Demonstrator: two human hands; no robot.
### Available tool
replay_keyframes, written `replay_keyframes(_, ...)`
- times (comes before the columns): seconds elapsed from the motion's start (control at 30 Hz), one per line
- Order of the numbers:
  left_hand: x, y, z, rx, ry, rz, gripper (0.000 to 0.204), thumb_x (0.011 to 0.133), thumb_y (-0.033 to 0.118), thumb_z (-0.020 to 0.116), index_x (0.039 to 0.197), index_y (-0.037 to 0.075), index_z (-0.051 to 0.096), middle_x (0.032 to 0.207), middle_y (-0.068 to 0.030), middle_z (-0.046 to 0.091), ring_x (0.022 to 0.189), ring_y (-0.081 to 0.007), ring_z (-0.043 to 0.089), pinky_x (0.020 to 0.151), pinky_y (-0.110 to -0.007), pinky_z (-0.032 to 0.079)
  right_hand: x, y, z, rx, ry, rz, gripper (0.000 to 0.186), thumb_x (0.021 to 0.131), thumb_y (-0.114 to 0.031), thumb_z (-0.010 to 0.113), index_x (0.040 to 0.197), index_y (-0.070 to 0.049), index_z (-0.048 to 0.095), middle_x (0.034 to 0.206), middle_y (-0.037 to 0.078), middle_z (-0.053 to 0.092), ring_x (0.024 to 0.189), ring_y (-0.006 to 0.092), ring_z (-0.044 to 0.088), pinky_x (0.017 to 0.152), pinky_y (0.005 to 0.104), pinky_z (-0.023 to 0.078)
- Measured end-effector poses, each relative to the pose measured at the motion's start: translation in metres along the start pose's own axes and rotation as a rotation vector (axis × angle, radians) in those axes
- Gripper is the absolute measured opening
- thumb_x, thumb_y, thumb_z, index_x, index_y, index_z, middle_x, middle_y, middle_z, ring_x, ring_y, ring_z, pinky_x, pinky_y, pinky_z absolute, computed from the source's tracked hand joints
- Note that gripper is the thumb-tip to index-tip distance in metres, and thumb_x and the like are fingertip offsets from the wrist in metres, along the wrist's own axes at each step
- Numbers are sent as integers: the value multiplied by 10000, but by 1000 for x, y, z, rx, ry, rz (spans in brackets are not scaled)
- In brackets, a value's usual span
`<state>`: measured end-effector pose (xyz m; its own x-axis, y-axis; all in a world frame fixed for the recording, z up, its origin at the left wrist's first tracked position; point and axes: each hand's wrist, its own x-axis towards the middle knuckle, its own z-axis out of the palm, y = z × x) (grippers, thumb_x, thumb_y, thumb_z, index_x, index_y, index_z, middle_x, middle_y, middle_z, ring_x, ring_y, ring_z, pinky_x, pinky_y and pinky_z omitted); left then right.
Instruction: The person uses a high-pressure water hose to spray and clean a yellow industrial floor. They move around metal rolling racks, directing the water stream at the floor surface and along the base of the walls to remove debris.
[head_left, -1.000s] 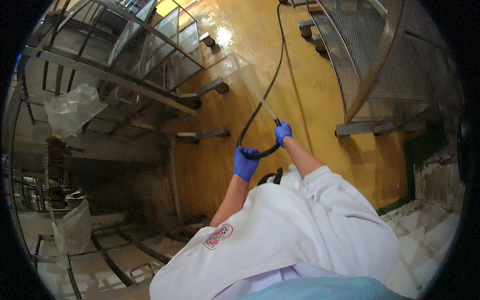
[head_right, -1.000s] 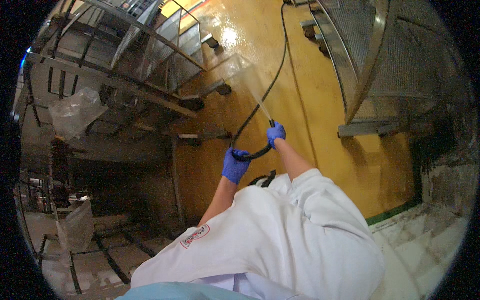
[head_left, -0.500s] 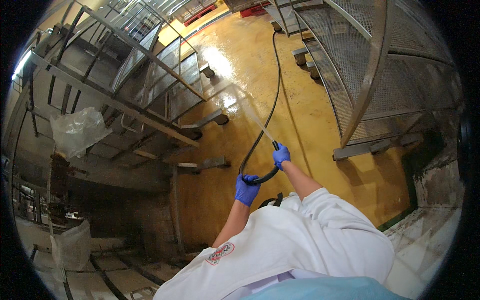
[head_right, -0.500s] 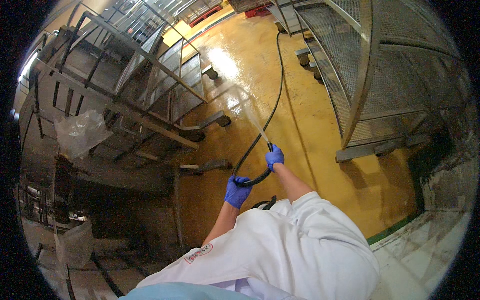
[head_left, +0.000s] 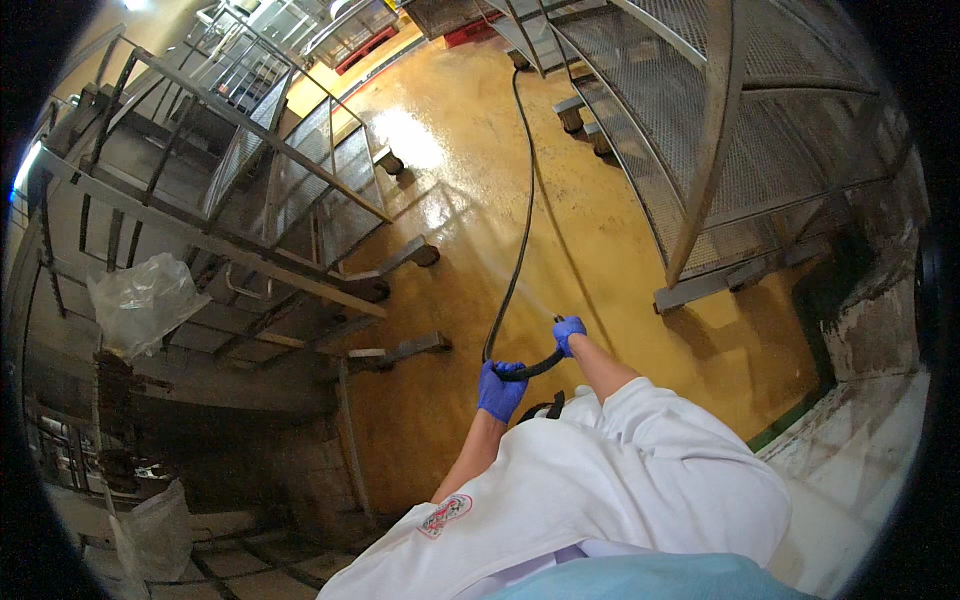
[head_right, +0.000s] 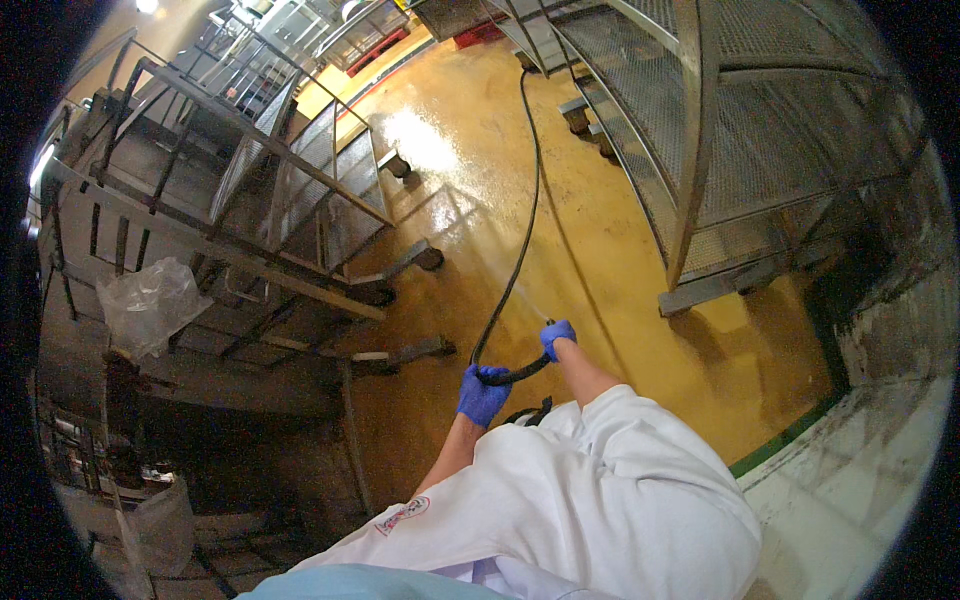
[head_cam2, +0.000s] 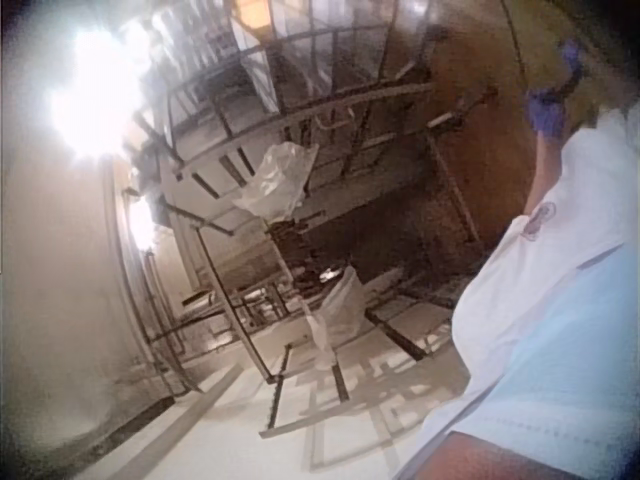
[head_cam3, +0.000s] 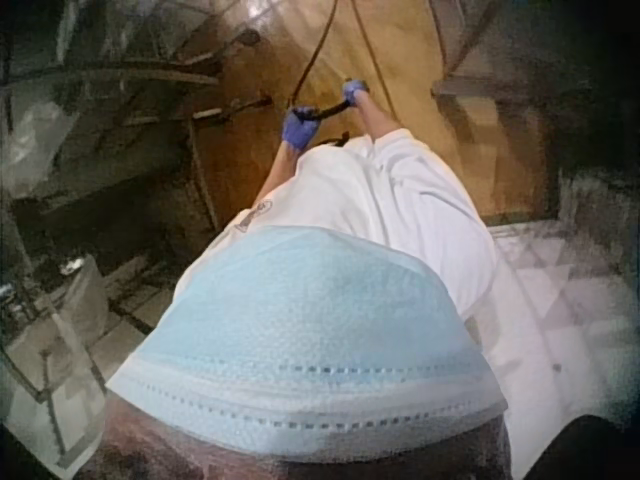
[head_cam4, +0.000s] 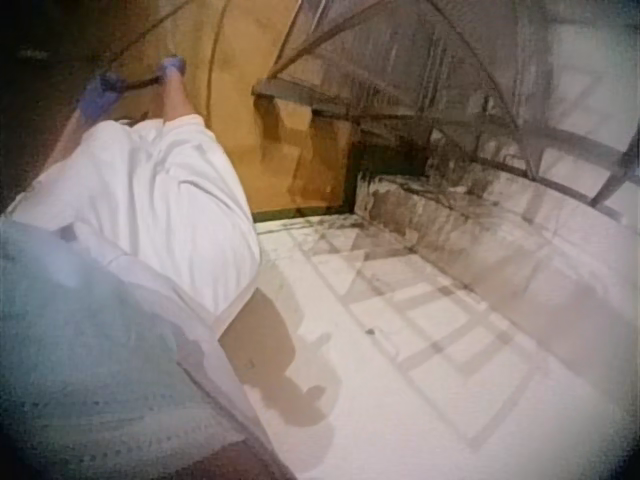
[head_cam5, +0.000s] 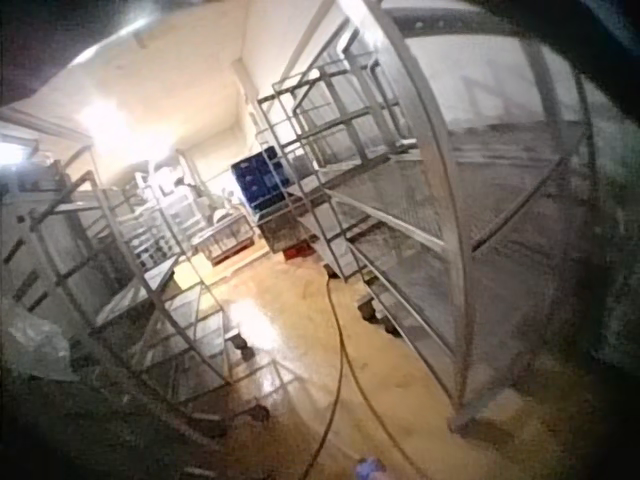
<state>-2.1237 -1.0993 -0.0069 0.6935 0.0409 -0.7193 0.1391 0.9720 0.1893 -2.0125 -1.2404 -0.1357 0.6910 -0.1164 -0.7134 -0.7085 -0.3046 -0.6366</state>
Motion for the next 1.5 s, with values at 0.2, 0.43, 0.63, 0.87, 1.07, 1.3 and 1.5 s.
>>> replay_keyframes(0.2, 4, -1, -8, 61, -48, 12, 372, 889, 295, 326, 561, 123, 356, 491, -44, 367, 499, -197, 382, 628, -354, 386, -32, -17, -19, 105, -13, -27, 193, 723, -155, 488, 779, 4, 581, 652, 193, 588, 545, 283, 600, 503, 371, 465)
replay_keyframes(0.43, -9, -1, 2, -72, -7, -10, 346, 884, 288, 358, 582, 120, 356, 486, -37, 368, 494, -184, 397, 620, -336, 392, -5, -9, 0, 183, 79, -186, 226, 729, -61, 415, 914, -41, 543, 605, 130, 524, 412, 229, 503, 360, 346, 401)
replay_keyframes(0.63, -19, 6, -5, -109, -12, 49, 335, 882, 277, 359, 583, 123, 357, 483, -30, 361, 471, -176, 390, 601, -334, 393, -56, -39, -7, 219, 50, -179, 314, 703, -35, 406, 989, -51, 535, 624, 135, 530, 420, 232, 507, 365, 337, 410)
replay_keyframes(0.87, -18, 8, -8, -68, -22, 97, 321, 877, 267, 353, 592, 121, 362, 483, -40, 360, 490, -186, 399, 616, -339, 393, -47, -38, 1, 254, 111, -280, 343, 692, -17, 391, 996, -76, 537, 608, 123, 517, 408, 217, 490, 361, 331, 401)
replay_keyframes(1.07, -15, 2, -5, -44, -40, 59, 322, 871, 266, 357, 584, 118, 367, 494, -53, 384, 512, -200, 413, 618, -341, 384, -8, -19, 6, 195, 232, -394, 390, 693, -16, 392, 1047, -101, 534, 589, 103, 509, 401, 200, 485, 361, 328, 402)
replay_keyframes(1.3, -13, 9, -13, -114, -92, -4, 329, 866, 261, 361, 569, 119, 370, 497, -59, 409, 508, -202, 423, 619, -352, 387, -61, -49, -16, 281, 133, -338, 404, 699, -65, 422, 1087, -119, 523, 753, 172, 561, 645, 294, 549, 565, 385, 434)
replay_keyframes(1.5, -13, 7, -8, -60, -120, 9, 347, 875, 278, 346, 567, 119, 373, 501, -55, 417, 516, -199, 426, 622, -349, 389, -39, -44, -12, 246, 219, -337, 324, 699, -99, 447, 1008, -75, 541, 842, 206, 590, 769, 335, 587, 663, 404, 457)
